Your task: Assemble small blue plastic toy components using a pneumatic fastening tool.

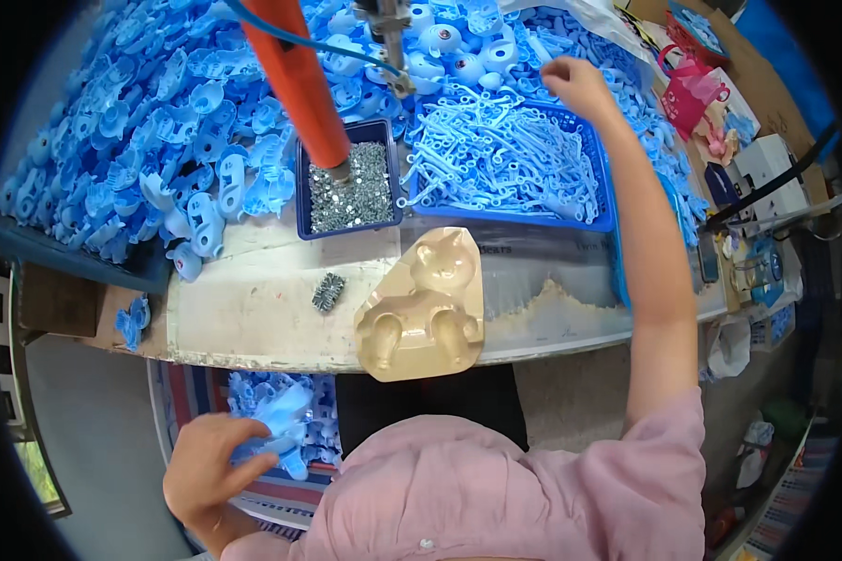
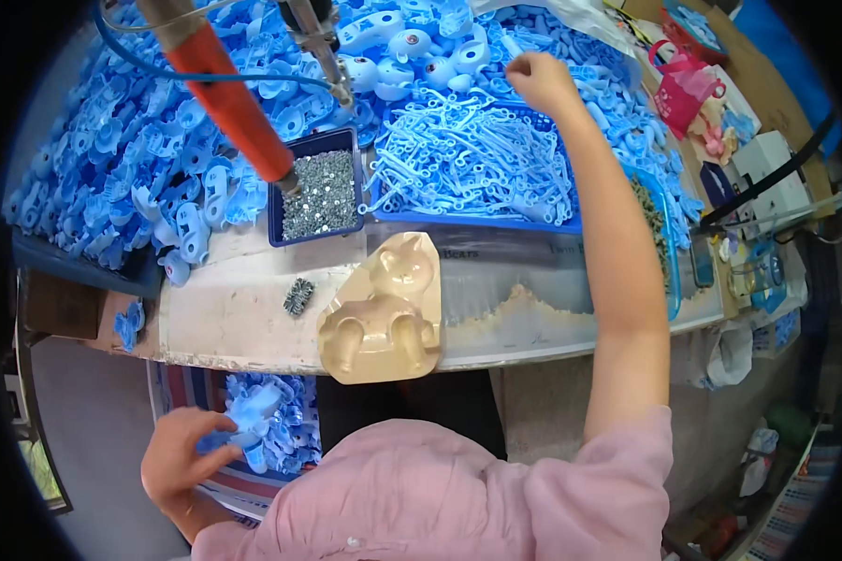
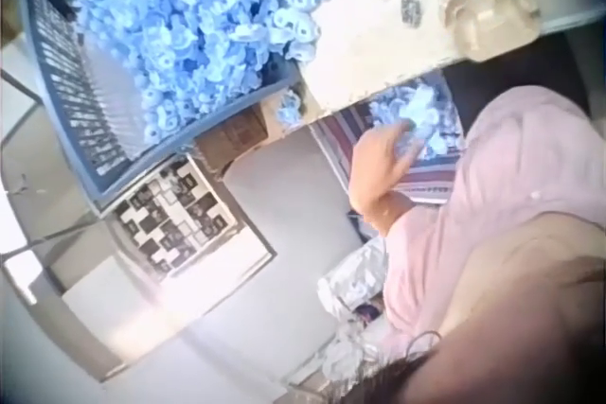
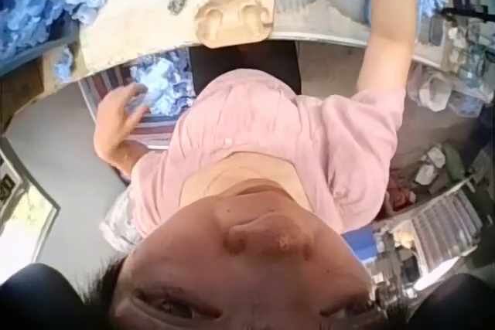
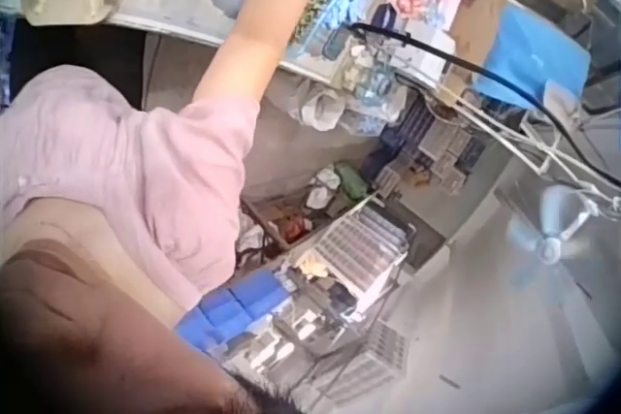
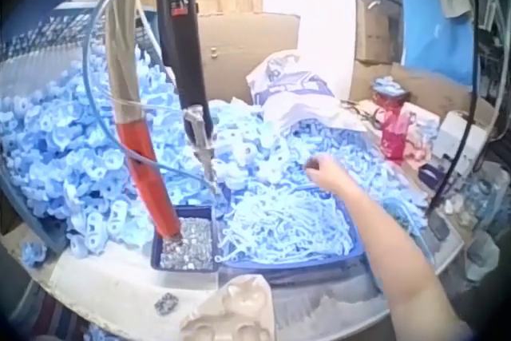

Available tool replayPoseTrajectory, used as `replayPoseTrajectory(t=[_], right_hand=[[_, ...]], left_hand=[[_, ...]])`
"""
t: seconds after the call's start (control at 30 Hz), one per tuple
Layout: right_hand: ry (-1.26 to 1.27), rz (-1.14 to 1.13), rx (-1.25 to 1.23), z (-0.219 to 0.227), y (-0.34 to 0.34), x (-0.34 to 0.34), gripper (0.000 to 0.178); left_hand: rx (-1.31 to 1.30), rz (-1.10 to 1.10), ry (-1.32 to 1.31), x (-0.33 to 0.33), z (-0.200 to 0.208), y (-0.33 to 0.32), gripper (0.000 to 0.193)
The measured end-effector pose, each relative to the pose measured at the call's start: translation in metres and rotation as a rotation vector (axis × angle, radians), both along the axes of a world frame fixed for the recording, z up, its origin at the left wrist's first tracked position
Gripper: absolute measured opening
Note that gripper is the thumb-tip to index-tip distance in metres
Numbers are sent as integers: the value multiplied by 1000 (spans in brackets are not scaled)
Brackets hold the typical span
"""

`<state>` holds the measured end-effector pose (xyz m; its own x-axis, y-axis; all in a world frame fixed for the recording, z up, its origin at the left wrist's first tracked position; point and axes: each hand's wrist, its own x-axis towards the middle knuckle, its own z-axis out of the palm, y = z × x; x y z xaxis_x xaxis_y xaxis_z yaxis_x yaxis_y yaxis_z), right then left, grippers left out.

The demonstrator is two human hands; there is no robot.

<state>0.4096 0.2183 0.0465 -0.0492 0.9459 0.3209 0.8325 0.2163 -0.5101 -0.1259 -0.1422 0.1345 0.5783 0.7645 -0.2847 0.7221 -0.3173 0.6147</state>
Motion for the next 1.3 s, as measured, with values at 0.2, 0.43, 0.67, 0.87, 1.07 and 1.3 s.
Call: replayPoseTrajectory(t=[0.2,0.43,0.67,0.87,1.07,1.3], right_hand=[[-352,-105,43,-51,48,-22,38],[-268,-205,100,-18,29,-18,34],[569,306,-710,40,-124,-50,33],[620,389,-1057,15,-192,-82,29],[-65,-317,57,-29,-87,74,28],[-347,-320,-71,-85,-36,166,36]], left_hand=[[126,203,100,25,-5,-1,58],[81,-99,-132,92,-34,60,45],[602,-255,-251,178,-79,106,64],[831,-415,-357,220,-119,120,58],[787,-273,-469,195,-116,98,44],[749,-160,-358,163,-127,80,43]])
